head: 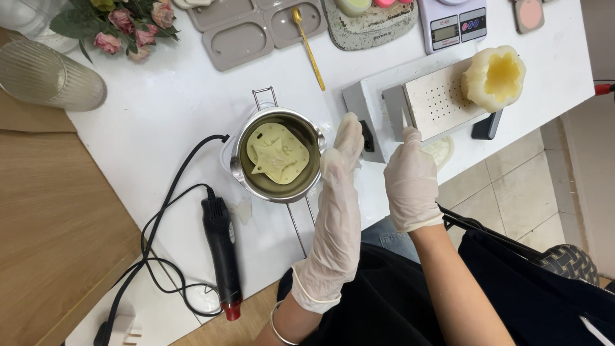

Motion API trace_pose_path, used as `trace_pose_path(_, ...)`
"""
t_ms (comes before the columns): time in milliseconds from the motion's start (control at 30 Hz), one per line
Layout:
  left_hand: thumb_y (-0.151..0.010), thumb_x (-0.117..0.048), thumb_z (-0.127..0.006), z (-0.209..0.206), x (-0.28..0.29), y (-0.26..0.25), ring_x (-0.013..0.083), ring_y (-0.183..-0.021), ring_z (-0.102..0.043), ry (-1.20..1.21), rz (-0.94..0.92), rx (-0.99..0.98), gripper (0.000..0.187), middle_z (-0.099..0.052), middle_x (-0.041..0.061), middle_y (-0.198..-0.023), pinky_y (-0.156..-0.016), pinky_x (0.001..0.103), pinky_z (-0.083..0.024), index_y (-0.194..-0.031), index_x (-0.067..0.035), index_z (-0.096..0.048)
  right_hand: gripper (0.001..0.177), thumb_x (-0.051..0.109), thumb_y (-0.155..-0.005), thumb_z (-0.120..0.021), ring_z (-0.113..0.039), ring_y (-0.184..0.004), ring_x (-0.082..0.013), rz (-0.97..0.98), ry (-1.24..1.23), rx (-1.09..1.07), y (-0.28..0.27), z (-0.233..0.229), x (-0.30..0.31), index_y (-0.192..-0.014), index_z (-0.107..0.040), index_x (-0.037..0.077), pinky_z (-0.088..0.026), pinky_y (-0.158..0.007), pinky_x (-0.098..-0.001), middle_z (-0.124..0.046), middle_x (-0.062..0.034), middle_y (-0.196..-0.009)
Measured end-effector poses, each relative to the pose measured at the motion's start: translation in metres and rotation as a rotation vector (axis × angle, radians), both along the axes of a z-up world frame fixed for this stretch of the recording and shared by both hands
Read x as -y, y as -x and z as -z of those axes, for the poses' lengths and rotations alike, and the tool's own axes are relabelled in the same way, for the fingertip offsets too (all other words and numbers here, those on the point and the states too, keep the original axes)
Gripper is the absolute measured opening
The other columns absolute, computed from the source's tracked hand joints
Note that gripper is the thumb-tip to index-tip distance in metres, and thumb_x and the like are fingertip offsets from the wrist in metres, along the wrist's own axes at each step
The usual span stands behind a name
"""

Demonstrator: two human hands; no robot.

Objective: Cleaning candle molds and checking the temperature of wax using an infrared thermometer.

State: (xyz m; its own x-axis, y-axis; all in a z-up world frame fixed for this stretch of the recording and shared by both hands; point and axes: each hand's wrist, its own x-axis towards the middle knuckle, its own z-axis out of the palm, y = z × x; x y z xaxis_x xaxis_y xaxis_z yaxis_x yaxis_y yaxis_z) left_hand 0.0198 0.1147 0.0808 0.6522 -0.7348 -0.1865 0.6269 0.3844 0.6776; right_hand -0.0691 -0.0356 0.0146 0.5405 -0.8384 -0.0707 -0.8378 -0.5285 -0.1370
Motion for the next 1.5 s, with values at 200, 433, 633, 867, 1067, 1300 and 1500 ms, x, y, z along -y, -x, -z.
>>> trace_pose_path(200, -0.113, -0.053, -0.022, 0.0, -0.013, -0.006, 0.0269, -0.163, -0.021, 0.015, 0.0, 0.017, 0.079, -0.022, 0.019, -0.175, -0.134, 0.038, -0.013, -0.165, 0.005, -0.017, 0.031, 0.0, -0.098, -0.051, -0.066, -0.07, -0.0459, -0.038, 0.0, 0.009, -0.002, 0.002, -0.005, -0.128, -0.053, -0.006, -0.05, -0.06, -0.054, -0.065, -0.0283, -0.071)
trace_pose_path(433, -0.112, -0.053, -0.02, 0.0, -0.017, -0.008, 0.0269, -0.162, -0.026, -0.054, 0.049, 0.05, 0.079, -0.026, 0.02, -0.173, -0.131, 0.037, -0.015, -0.164, 0.006, -0.021, 0.033, -0.001, -0.095, -0.051, -0.065, -0.067, -0.0454, -0.071, 0.005, 0.015, -0.003, 0.019, 0.001, -0.128, -0.052, -0.006, -0.049, -0.058, -0.0549, -0.064, -0.0264, -0.069)
trace_pose_path(633, -0.113, -0.053, -0.02, -0.001, -0.015, -0.006, 0.0269, -0.163, -0.025, -0.057, 0.038, 0.108, 0.078, -0.028, 0.019, -0.173, -0.133, 0.037, -0.015, -0.164, 0.006, -0.023, 0.029, 0.006, -0.101, -0.055, -0.065, -0.069, -0.0472, -0.033, 0.107, 0.011, 0.004, -0.005, -0.009, -0.129, -0.055, 0.0, -0.048, -0.058, -0.0559, -0.064, -0.0275, -0.071)
trace_pose_path(867, -0.111, -0.055, -0.019, -0.004, -0.013, 0.0, 0.0268, -0.161, -0.027, -0.067, 0.11, 0.094, 0.08, -0.029, 0.019, -0.172, -0.13, 0.036, -0.016, -0.163, 0.006, -0.025, 0.028, 0.008, -0.101, -0.055, -0.066, -0.069, -0.0457, -0.046, 0.096, 0.024, 0.01, -0.011, -0.008, -0.128, -0.058, 0.001, -0.05, -0.059, -0.0545, -0.065, -0.0274, -0.071)
trace_pose_path(1067, -0.11, -0.055, -0.018, 0.001, -0.014, 0.009, 0.0272, -0.159, -0.03, -0.098, 0.111, 0.098, 0.08, -0.033, 0.019, -0.17, -0.128, 0.036, -0.019, -0.161, 0.007, -0.028, 0.03, 0.006, -0.101, -0.054, -0.067, -0.07, -0.0446, -0.052, 0.07, 0.05, 0.012, -0.002, -0.004, -0.13, -0.058, 0.0, -0.05, -0.06, -0.054, -0.066, -0.0268, -0.072)
trace_pose_path(1300, -0.105, -0.062, -0.017, -0.011, -0.027, -0.002, 0.0263, -0.16, -0.027, -0.177, 0.12, 0.083, 0.084, -0.028, 0.013, -0.173, -0.125, 0.043, -0.019, -0.164, -0.003, -0.023, 0.03, 0.002, -0.098, -0.051, -0.067, -0.072, -0.0461, -0.019, 0.011, 0.023, 0.004, 0.012, 0.004, -0.127, -0.055, -0.004, -0.051, -0.061, -0.0544, -0.066, -0.029, -0.073)
trace_pose_path(1500, -0.103, -0.067, -0.02, -0.009, -0.043, -0.01, 0.0253, -0.163, -0.019, -0.145, 0.042, -0.042, 0.088, -0.024, 0.01, -0.175, -0.128, 0.044, -0.007, -0.165, -0.005, -0.025, 0.028, 0.0, -0.096, -0.051, -0.067, -0.072, -0.0477, -0.031, -0.02, -0.048, 0.002, 0.043, 0.01, -0.123, -0.054, -0.006, -0.052, -0.063, -0.0546, -0.066, -0.0308, -0.074)
